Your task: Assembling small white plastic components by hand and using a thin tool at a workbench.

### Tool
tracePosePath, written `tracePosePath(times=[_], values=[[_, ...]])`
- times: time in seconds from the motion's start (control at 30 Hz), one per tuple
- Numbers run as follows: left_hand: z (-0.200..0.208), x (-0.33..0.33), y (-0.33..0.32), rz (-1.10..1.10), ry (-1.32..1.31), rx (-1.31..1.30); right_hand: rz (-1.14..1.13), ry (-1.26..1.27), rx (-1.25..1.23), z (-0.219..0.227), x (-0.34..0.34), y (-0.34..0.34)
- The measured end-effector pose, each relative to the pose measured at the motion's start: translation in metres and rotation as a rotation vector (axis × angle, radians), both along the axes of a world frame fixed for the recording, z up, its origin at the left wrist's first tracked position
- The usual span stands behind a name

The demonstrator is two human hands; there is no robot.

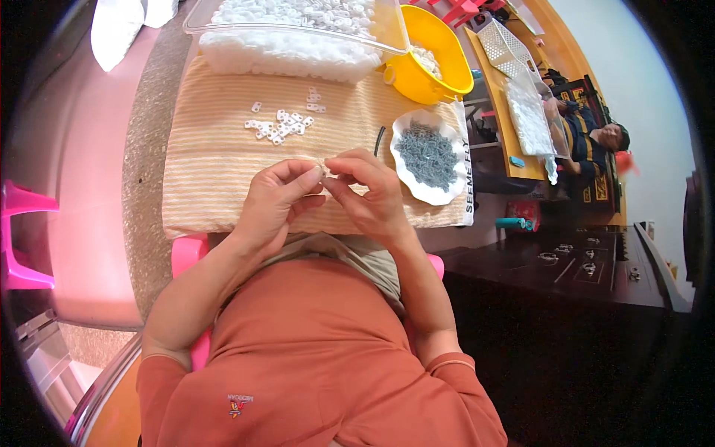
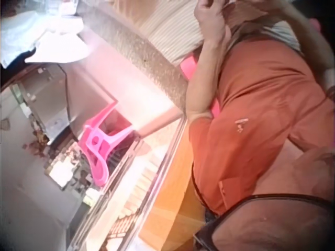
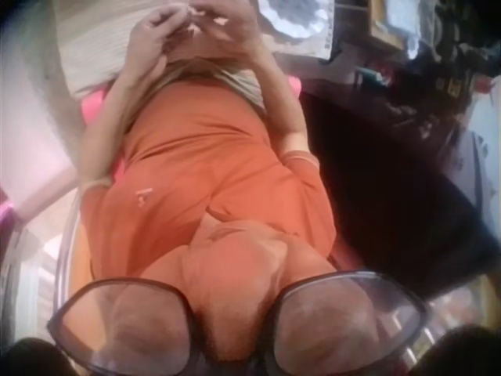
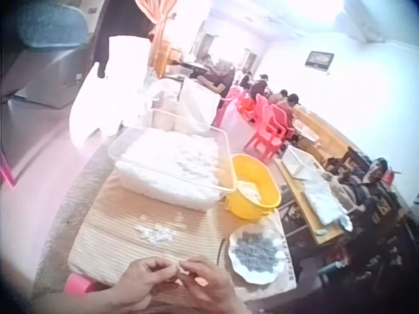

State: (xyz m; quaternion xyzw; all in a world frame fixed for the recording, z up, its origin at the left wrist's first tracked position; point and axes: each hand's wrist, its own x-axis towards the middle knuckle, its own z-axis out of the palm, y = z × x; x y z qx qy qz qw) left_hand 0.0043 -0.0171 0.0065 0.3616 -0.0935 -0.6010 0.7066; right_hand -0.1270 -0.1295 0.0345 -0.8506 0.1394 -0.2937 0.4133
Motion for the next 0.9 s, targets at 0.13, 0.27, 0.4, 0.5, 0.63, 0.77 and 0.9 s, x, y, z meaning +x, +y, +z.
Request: tracePosePath(times=[0.13,0.27,0.4,0.5,0.63,0.77,0.9], values=[[-0.002,0.002,0.0,0.013,0.01,0.006,-0.155,0.041,-0.152,0.004,-0.02,-0.009],[0.003,0.002,0.001,-0.006,0.013,0.021,-0.384,0.109,-0.51,-0.002,-0.048,-0.033],[0.001,0.002,0.001,-0.014,0.017,0.018,-0.511,0.263,-0.578,0.004,-0.075,-0.056],[0.0,0.002,0.0,-0.017,0.01,0.039,-0.513,0.388,-0.617,0.008,-0.086,-0.067],[-0.002,0.001,0.0,-0.026,-0.014,0.041,-0.518,0.496,-0.607,0.007,-0.091,-0.074],[-0.002,0.0,-0.001,-0.029,-0.016,0.054,-0.509,0.532,-0.614,0.0,-0.09,-0.078],[-0.002,0.0,0.0,-0.032,-0.015,0.052,-0.506,0.508,-0.629,-0.006,-0.09,-0.081]])
